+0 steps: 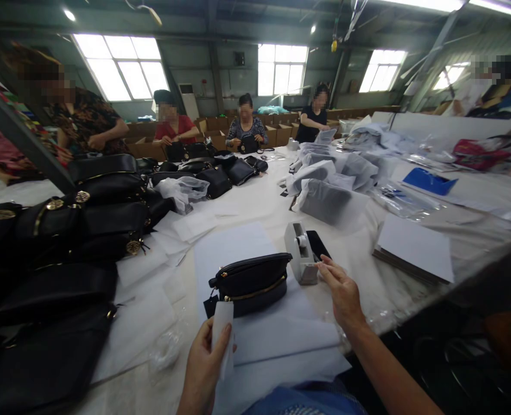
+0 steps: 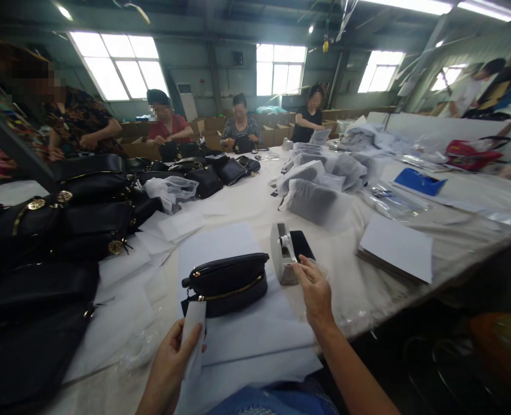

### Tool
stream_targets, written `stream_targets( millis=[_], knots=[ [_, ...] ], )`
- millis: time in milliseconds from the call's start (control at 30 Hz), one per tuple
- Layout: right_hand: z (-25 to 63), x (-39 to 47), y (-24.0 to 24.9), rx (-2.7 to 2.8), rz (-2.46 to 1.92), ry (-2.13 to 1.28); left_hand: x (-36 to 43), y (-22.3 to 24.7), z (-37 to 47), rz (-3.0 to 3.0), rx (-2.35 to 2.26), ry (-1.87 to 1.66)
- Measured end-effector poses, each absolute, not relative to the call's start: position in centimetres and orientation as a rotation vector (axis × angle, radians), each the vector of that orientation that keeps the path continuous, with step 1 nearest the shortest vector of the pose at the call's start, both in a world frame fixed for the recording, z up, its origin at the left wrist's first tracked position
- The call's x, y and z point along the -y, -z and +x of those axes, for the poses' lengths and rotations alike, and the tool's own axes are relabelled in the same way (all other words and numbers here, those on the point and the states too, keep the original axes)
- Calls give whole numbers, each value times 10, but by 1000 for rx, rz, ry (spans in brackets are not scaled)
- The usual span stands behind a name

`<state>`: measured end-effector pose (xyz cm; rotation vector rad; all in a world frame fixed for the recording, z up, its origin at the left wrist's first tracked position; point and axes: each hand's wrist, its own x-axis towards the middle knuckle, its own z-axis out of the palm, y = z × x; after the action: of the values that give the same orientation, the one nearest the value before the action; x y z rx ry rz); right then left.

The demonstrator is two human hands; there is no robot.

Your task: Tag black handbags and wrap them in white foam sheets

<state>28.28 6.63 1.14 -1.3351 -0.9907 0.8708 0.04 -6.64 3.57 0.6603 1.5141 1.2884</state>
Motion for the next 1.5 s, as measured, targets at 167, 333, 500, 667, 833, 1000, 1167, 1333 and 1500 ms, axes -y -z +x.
stream_targets(
  millis=[167,333,500,667,833,1000,1167,1333,1500],
  knots=[
    [276,-49,5,692,-1309,-1216,66,-34,0,647,-1503,-1270],
    [286,-47,24,721,-1432,-1198,66,-26,-5,691,-1489,-1264],
    [262,-17,-7,1173,-1413,-1226,68,-22,-6,747,-1483,-1288],
    [194,7,-55,1591,-1049,-1504,70,-23,-4,751,-1469,-1330],
    [140,-2,-51,1674,-958,-1606,72,-25,-3,782,-1415,-1357],
    [129,-17,-27,1796,-1128,-1490,75,-24,-6,734,-1381,-1366],
    [138,-16,-28,1877,-955,-1592,79,-25,-9,683,-1293,-1340],
    [133,-9,-31,1896,-882,-1482,78,-25,-6,627,-1225,-1314],
    [120,-3,-21,1767,-943,-1366,76,-25,-2,645,-1259,-1317]
  ],
)
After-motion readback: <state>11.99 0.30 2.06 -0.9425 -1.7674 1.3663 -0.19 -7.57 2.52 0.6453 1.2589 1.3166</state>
